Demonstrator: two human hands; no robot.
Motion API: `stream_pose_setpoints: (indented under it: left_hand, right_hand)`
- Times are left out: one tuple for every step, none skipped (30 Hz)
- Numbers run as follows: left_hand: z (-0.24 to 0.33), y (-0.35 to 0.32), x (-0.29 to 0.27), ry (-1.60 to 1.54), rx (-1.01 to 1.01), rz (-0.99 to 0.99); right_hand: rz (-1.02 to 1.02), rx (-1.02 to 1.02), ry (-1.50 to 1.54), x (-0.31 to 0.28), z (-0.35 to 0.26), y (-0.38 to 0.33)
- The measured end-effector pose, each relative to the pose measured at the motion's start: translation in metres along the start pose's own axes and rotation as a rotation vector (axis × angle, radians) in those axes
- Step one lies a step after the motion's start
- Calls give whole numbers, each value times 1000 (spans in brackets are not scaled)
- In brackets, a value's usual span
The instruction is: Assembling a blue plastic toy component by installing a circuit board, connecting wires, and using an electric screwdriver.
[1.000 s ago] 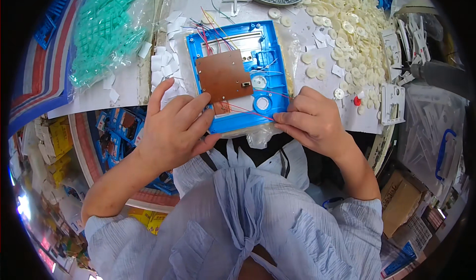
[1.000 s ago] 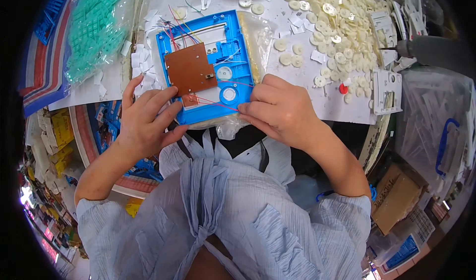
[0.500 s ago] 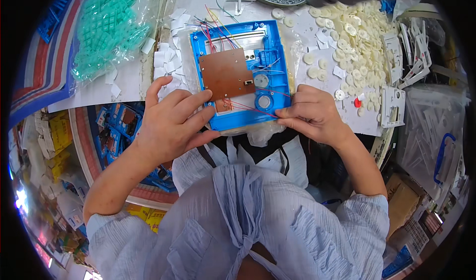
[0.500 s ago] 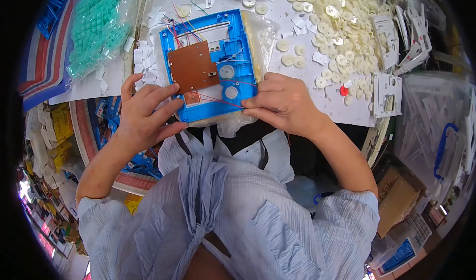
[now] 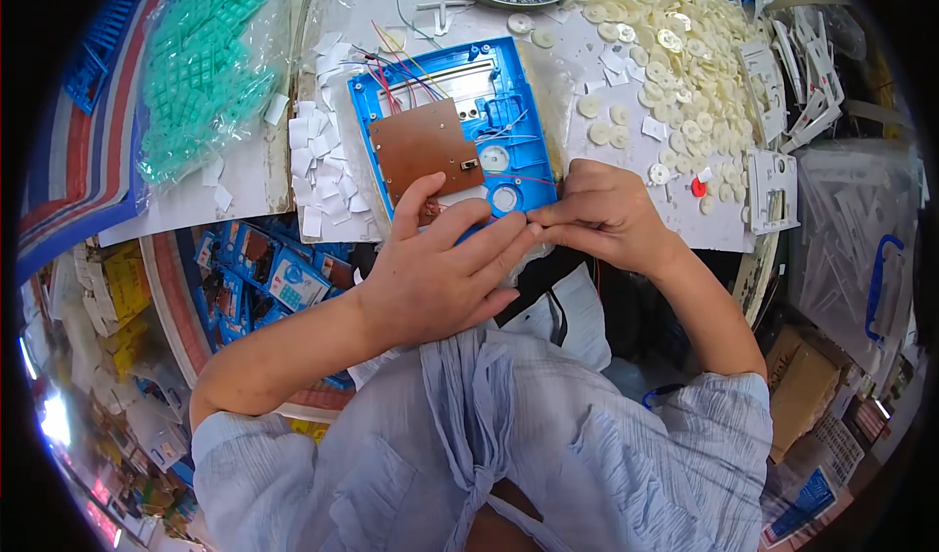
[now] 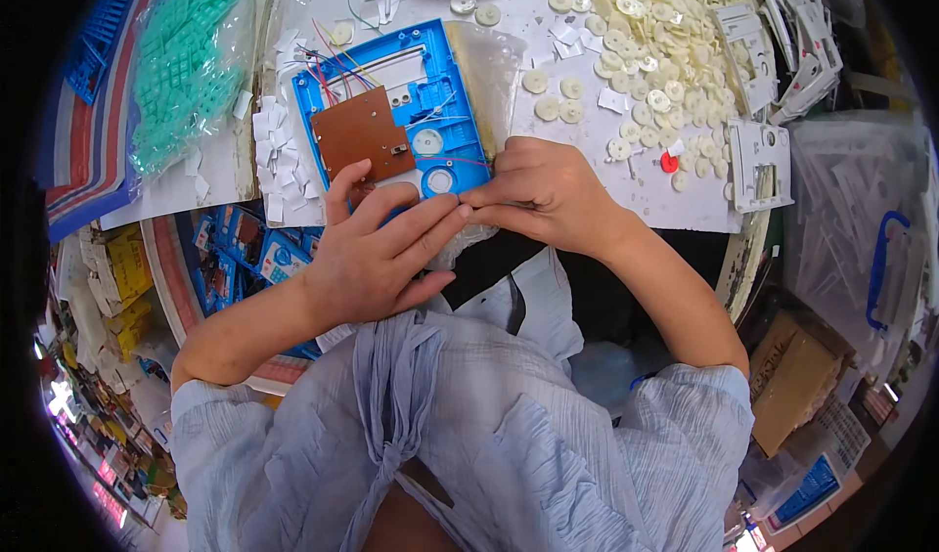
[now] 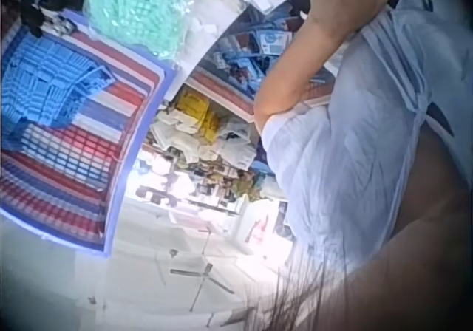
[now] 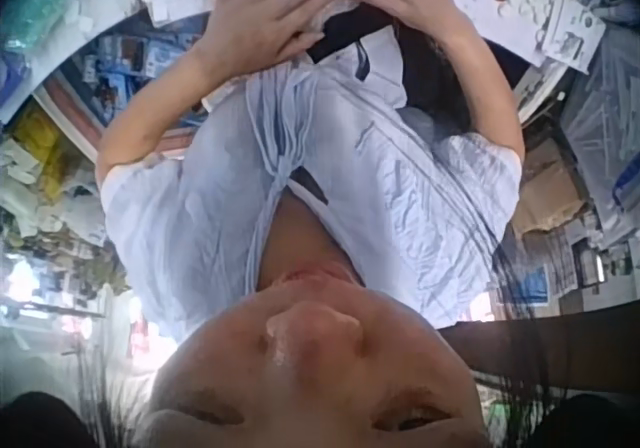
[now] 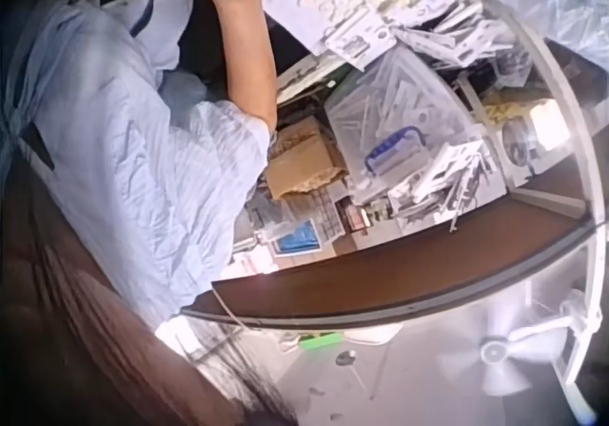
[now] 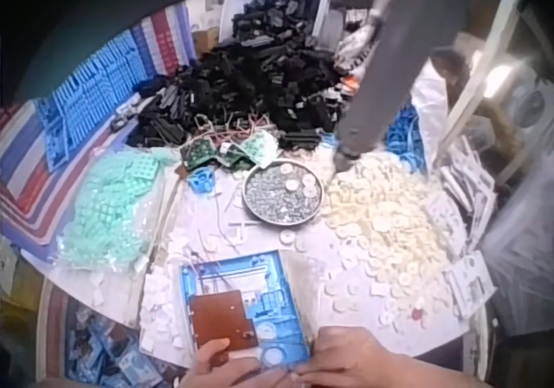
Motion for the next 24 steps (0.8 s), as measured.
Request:
stream_pose_setpoints:
  left_hand:
    - [0, 0, 1, 9, 2, -6]
    - [1, 0, 1, 18, 4, -11]
    - [1, 1, 1, 21, -1, -16]
    - [1, 1, 1, 23, -7, -21]
    - [1, 2, 2, 25, -12, -26]
    - [2, 3, 2, 28, -6, -19]
    - [2, 4, 3, 31, 1, -12]
    - [3, 5, 4, 33, 7, -6]
    - [4, 7, 3, 42, 7, -3]
    - [5, 9, 3, 51, 7, 0]
    - [6, 10, 2, 60, 6, 3]
    - [6, 11, 2, 59, 11, 0]
    - [6, 13, 2, 59, 16, -2]
    - [6, 14, 1, 59, 21, -3]
    - [6, 14, 0, 61, 22, 0]
    - [7, 16, 0, 64, 22, 3]
    - [8, 17, -1, 67, 23, 7]
    - [9, 17, -2, 102, 33, -1]
    - [10, 18, -1, 137, 43, -9]
    - [11, 19, 1, 171, 52, -18]
    - [12, 20, 1, 207, 58, 20]
    - [12, 20, 0, 210, 55, 0]
    - [12, 19, -1, 213, 51, -20]
    - [11, 20, -2, 214, 59, -31]
  right_hand:
    - [-16, 15, -5, -1, 0, -1]
    - [-33, 11, -7, -2, -1, 0]
    - [-52, 12, -12, -4, -2, 0]
    - [-70, 13, -17, -6, -3, 0]
    - [-62, 69, 69, -8, -1, -2]
    - [-57, 122, 155, -9, 1, -4]
    - [-52, 175, 240, -10, 2, -6]
    - [-44, 224, 267, -10, 2, -7]
    - [-35, 270, 295, -10, 1, -6]
    - [-26, 315, 322, -9, 1, -6]
    - [-20, 308, 311, -8, 1, -4]
    - [-11, 306, 297, -8, -1, -4]
    - [-2, 304, 283, -8, -2, -4]
    - [-26, 341, 258, -9, -4, -3]
    - [-53, 374, 235, -10, -7, 0]
    - [-79, 407, 211, -10, -10, 2]
    - [-89, 402, 144, -11, -13, 2]
    - [-102, 382, 78, -13, -17, 5]
    - [-113, 361, 12, -14, -21, 8]
    - [-131, 372, -36, -15, -24, 11]
    - [-152, 384, -85, -16, -28, 13]
    - [-174, 395, -133, -18, -30, 17]
    - [-221, 384, -198, -19, -31, 23]
    - [-174, 358, -205, -26, -36, 31]
Point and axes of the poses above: each hand's wrist, its own y-axis towards the middle knuckle, its own x-axis out of the palm, z = x × y, the point moved 4 cm from there along y, towards the middle knuckle, and after that the axes turned 14 degrees about -z, right-handed, at the moved point
